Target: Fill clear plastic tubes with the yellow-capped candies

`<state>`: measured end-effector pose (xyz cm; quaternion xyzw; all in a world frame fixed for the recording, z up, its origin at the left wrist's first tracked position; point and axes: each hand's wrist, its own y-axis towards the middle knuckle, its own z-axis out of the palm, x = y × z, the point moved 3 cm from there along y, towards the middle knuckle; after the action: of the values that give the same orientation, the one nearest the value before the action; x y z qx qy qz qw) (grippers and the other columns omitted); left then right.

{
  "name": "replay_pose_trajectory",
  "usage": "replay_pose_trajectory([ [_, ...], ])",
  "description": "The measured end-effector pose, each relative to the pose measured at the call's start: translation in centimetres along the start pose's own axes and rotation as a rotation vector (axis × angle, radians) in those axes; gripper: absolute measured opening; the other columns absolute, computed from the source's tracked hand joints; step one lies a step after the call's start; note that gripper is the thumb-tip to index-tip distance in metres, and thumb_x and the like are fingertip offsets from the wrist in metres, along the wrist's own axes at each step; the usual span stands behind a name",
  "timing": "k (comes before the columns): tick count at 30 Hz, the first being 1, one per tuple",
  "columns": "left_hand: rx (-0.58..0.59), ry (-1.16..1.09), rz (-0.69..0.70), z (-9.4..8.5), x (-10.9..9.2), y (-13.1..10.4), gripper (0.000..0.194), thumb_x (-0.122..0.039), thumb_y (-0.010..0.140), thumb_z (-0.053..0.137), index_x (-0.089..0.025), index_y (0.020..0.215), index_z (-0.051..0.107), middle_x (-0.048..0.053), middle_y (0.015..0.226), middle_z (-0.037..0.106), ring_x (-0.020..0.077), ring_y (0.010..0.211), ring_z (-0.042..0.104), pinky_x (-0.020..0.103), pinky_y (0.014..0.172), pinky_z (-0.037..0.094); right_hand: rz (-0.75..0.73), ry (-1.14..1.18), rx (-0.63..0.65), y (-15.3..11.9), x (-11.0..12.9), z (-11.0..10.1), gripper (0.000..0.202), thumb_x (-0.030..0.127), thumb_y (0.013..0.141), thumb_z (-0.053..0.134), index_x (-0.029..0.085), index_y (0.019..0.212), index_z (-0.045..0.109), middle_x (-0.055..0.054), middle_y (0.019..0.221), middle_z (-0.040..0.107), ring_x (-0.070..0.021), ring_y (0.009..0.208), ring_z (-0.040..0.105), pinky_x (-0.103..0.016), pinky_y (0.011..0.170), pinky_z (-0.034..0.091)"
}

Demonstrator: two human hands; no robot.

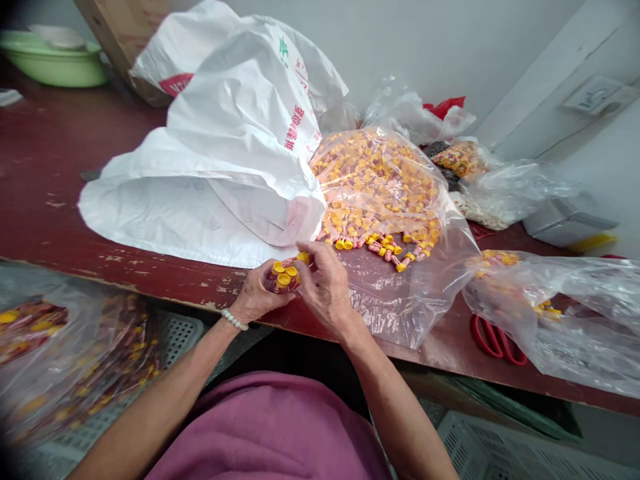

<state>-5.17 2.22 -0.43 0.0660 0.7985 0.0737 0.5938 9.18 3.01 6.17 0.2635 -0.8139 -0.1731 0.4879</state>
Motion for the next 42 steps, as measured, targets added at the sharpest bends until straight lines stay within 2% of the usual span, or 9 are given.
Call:
replay_pose_trajectory([
  [5, -0.010, 0.071, 0.022, -0.1, -0.7, -0.2, 0.030, -0.024, 0.058, 0.071, -0.017, 0.078, 0.050, -0.005, 0.068, 0.054, 0.0079, 0.057, 0.047, 0.019, 0.053, 0.037, 0.107, 0.075, -0.031, -0.4, -0.3, -0.8, 0.027, 0.030, 0.087, 0.054, 0.022, 0.112, 0.052, -0.006, 0.099, 0.061, -0.0154, 0.083, 0.059, -0.030, 0.071, 0.050],
  [10, -0.046, 0.111, 0.072, -0.3, -0.6, -0.2, 0.025, -0.019, 0.058, 0.066, -0.017, 0.077, 0.049, -0.006, 0.065, 0.052, 0.0078, 0.058, 0.045, 0.019, 0.055, 0.037, -0.015, -0.096, 0.061, -0.6, 1.8, 0.7, 0.022, 0.024, 0.085, 0.056, 0.021, 0.107, 0.055, -0.004, 0.094, 0.061, -0.0136, 0.077, 0.058, -0.029, 0.071, 0.050],
  [14, -0.084, 0.165, 0.117, -0.1, -0.2, -0.1, 0.019, -0.020, 0.062, 0.061, -0.017, 0.078, 0.050, -0.005, 0.064, 0.053, 0.0085, 0.055, 0.045, 0.021, 0.053, 0.035, -0.143, -0.210, 0.197, -0.4, 2.6, 1.7, 0.019, 0.023, 0.087, 0.052, 0.022, 0.106, 0.054, -0.007, 0.103, 0.062, -0.0184, 0.094, 0.058, -0.034, 0.083, 0.048],
  [17, -0.093, 0.198, 0.107, -0.1, 0.0, -0.1, 0.015, -0.024, 0.065, 0.059, -0.017, 0.072, 0.048, -0.005, 0.058, 0.048, 0.0090, 0.051, 0.042, 0.023, 0.051, 0.033, -0.194, -0.266, 0.174, -0.6, 2.8, 1.7, 0.018, 0.026, 0.086, 0.053, 0.021, 0.104, 0.054, -0.011, 0.118, 0.054, -0.0232, 0.112, 0.050, -0.041, 0.093, 0.043],
  [23, -0.026, 0.048, 0.152, -0.3, 0.9, 0.0, 0.018, -0.027, 0.068, 0.061, -0.017, 0.081, 0.053, -0.002, 0.072, 0.058, 0.0109, 0.063, 0.050, 0.023, 0.059, 0.039, -0.163, -0.421, 0.359, -1.8, 2.3, 2.9, 0.029, 0.031, 0.082, 0.059, 0.024, 0.109, 0.055, -0.008, 0.127, 0.048, -0.0267, 0.110, 0.045, -0.047, 0.093, 0.039],
  [27, -0.017, -0.032, 0.043, -0.7, 0.6, 0.1, 0.026, -0.029, 0.062, 0.070, -0.015, 0.077, 0.055, -0.003, 0.069, 0.058, 0.0104, 0.061, 0.050, 0.023, 0.059, 0.041, -0.085, -0.284, 0.324, -1.7, 1.5, 2.1, 0.038, 0.037, 0.080, 0.062, 0.026, 0.115, 0.053, -0.009, 0.141, 0.029, -0.0277, 0.117, 0.042, -0.048, 0.097, 0.038],
  [30, 0.003, -0.259, -0.091, -1.0, -0.3, 0.0, 0.038, -0.026, 0.050, 0.078, -0.014, 0.081, 0.059, -0.001, 0.075, 0.063, 0.0122, 0.066, 0.055, 0.023, 0.061, 0.045, -0.049, -0.178, 0.248, -1.8, 0.7, 0.8, 0.067, 0.041, 0.077, 0.065, 0.027, 0.134, 0.034, -0.011, 0.146, 0.019, -0.0292, 0.129, 0.030, -0.050, 0.101, 0.036],
  [35, 0.073, -0.567, -0.305, -0.8, -0.5, -0.9, 0.025, -0.016, 0.051, 0.073, -0.013, 0.072, 0.061, -0.004, 0.062, 0.056, 0.0083, 0.051, 0.047, 0.020, 0.043, 0.034, -0.084, -0.223, 0.326, -3.1, -0.7, 1.1, 0.103, 0.038, 0.065, 0.076, 0.023, 0.144, 0.012, -0.016, 0.143, 0.027, -0.0305, 0.131, 0.030, -0.051, 0.105, 0.032],
  [42, 0.113, -0.768, -0.341, -0.2, -0.5, -1.2, 0.020, -0.010, 0.050, 0.071, -0.012, 0.063, 0.056, -0.005, 0.055, 0.050, 0.0057, 0.045, 0.041, 0.018, 0.040, 0.028, -0.129, -0.214, 0.312, -3.2, -1.1, 2.6, 0.095, 0.026, 0.066, 0.075, 0.020, 0.141, 0.018, -0.016, 0.139, 0.037, -0.0271, 0.128, 0.038, -0.044, 0.102, 0.037],
])
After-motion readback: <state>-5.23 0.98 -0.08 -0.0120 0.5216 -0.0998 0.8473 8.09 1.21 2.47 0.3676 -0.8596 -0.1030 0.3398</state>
